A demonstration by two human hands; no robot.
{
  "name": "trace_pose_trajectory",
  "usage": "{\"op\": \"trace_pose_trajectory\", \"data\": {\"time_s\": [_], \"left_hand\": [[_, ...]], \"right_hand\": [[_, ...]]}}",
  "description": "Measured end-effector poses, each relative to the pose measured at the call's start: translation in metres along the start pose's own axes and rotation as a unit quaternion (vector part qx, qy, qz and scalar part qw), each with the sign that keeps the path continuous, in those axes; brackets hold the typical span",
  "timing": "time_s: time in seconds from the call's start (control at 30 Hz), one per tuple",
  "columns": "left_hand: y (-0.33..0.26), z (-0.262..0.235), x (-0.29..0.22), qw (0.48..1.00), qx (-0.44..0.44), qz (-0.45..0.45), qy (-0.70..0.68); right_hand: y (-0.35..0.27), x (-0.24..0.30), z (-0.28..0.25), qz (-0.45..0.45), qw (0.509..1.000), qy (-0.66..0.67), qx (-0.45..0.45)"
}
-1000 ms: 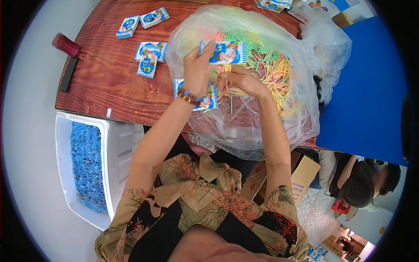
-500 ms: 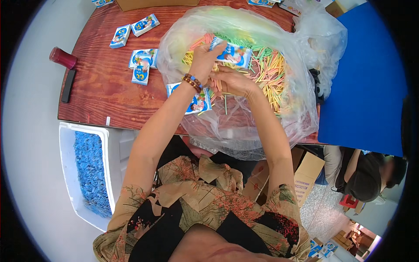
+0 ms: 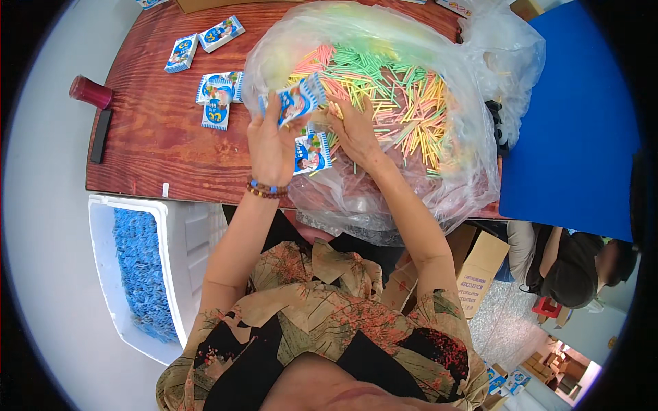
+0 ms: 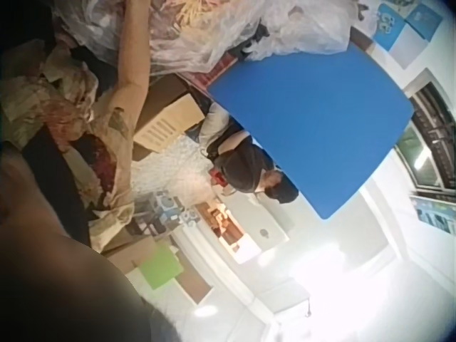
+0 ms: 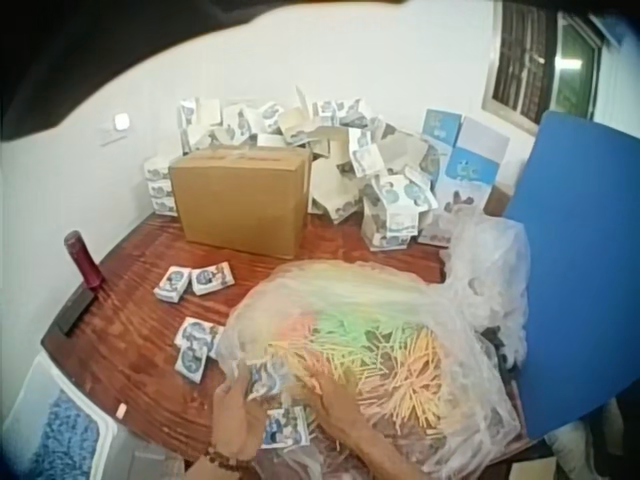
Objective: Sorting and stacking small blue toy packets from a large plastic bag onto a table.
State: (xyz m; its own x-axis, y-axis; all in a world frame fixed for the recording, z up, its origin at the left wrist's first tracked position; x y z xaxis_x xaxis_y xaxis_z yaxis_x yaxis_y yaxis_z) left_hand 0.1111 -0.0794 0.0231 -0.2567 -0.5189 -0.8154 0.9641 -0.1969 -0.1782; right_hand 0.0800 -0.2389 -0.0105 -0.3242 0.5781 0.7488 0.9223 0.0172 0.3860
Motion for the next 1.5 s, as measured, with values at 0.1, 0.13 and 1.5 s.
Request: {"op": "trace_pose_trajectory", "data": {"time_s": [0.1, 0.13, 1.5], "left_hand": [[-0.015, -0.013, 0.015, 1.0, 0.002, -0.021, -0.02], [-0.019, -0.017, 0.016, 0.999, 0.003, -0.025, -0.031], [-0.04, 0.012, 0.038, 0.988, 0.024, -0.074, -0.135]], "right_hand": [[-0.001, -0.002, 0.001, 0.049, 0.998, -0.013, 0.035], [0.0, 0.001, -0.002, 0.045, 0.998, -0.012, 0.037], [0.003, 0.117, -0.024, 0.004, 0.883, 0.434, -0.177]]}}
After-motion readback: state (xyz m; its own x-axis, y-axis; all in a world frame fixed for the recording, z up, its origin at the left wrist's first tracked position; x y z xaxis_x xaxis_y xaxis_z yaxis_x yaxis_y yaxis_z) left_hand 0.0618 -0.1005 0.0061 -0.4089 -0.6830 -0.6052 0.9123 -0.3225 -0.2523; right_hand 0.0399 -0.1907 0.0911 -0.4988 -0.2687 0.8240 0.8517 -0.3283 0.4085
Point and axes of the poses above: each hand's wrist, its own y-axis towards the middle knuckle, its own z-axis out of the palm, x = y × z, the point moved 6 cm from there along y, towards the middle knuckle, and after that the axes turned 14 degrees about y, right-handed, at the moved point
